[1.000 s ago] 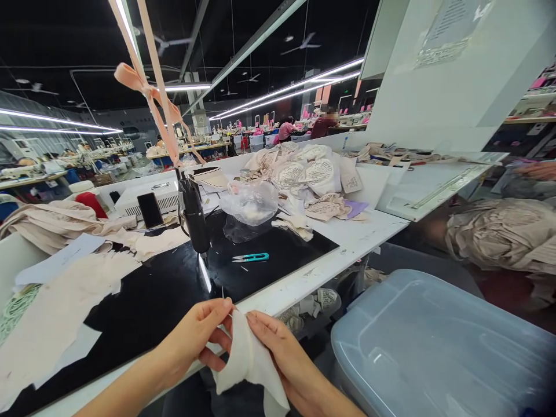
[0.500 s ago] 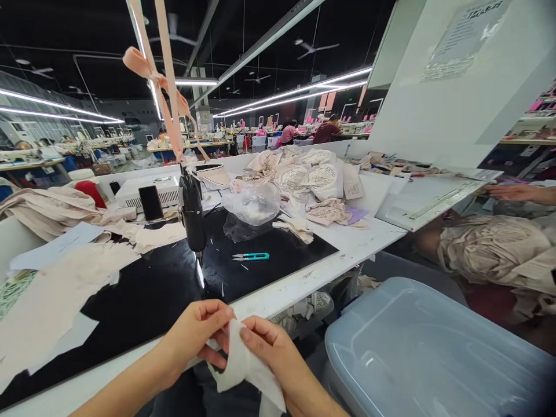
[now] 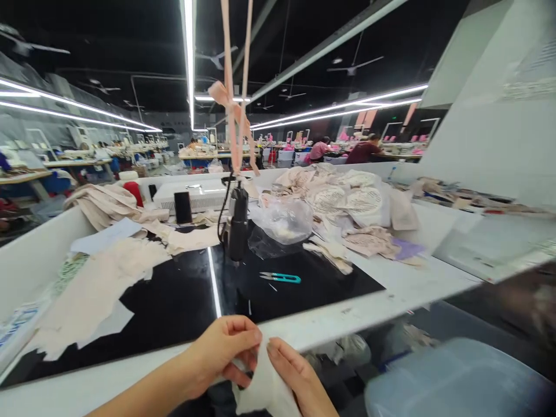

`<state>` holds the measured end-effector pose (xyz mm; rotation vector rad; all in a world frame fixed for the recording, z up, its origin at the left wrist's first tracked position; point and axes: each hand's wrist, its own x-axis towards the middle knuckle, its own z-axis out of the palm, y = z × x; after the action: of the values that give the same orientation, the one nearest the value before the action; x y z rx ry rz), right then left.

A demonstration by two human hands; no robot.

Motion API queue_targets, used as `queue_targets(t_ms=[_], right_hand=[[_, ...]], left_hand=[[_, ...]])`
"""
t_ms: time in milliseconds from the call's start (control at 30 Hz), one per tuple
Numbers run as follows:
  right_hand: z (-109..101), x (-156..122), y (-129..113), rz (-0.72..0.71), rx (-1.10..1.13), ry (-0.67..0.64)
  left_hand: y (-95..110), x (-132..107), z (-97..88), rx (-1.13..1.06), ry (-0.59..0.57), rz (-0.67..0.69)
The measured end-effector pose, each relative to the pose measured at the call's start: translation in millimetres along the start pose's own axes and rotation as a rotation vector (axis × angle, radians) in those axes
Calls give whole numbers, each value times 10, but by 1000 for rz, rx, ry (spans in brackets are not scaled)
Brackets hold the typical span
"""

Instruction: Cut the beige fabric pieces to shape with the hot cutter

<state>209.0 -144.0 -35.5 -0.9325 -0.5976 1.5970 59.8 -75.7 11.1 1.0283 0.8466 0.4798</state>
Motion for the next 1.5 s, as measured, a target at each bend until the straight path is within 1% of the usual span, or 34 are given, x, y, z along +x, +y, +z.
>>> queue_targets(t_ms=[100,233,333,433,533,667,767,867,1000,1100,1167,1267,1367,1500], right_hand=[[19,81,22,11,-4,-19],[161,36,10,42,78,-10],[275,-26,-17,51,145,49],[332,-64,-41,47,138,105],[341,-79,-51,34,113,105],[342,-91,-51,9,74,66],[352,-105,-43,18,31,29],[368,-113,-38,28,11,2],[389,-113,-69,10,36,45],[400,-113,-101,-10,40,74],[409,-113,-114,-19,52,75],[433,-106,-125,-22,103,74],[445,-82,-138,-14,165,80],[402,-50,-140,-33,214,76]], left_hand=[[-30,24,-65,-14,7,8],[-61,-71,-154,-69,-28,15],[-77,-177,-190,-71,-73,21],[-90,-281,-195,27,-79,18],[-92,-361,-205,106,-49,-20],[-88,-434,-260,164,-35,-40],[-88,-487,-282,162,-33,-43],[-101,-536,-256,156,-29,-31],[-176,-565,-199,176,-79,-6],[-252,-575,-198,174,-105,-8],[-289,-593,-222,180,-84,6],[-312,-642,-274,200,-23,26],[-330,-691,-327,242,45,17],[-350,-714,-424,288,97,-8]])
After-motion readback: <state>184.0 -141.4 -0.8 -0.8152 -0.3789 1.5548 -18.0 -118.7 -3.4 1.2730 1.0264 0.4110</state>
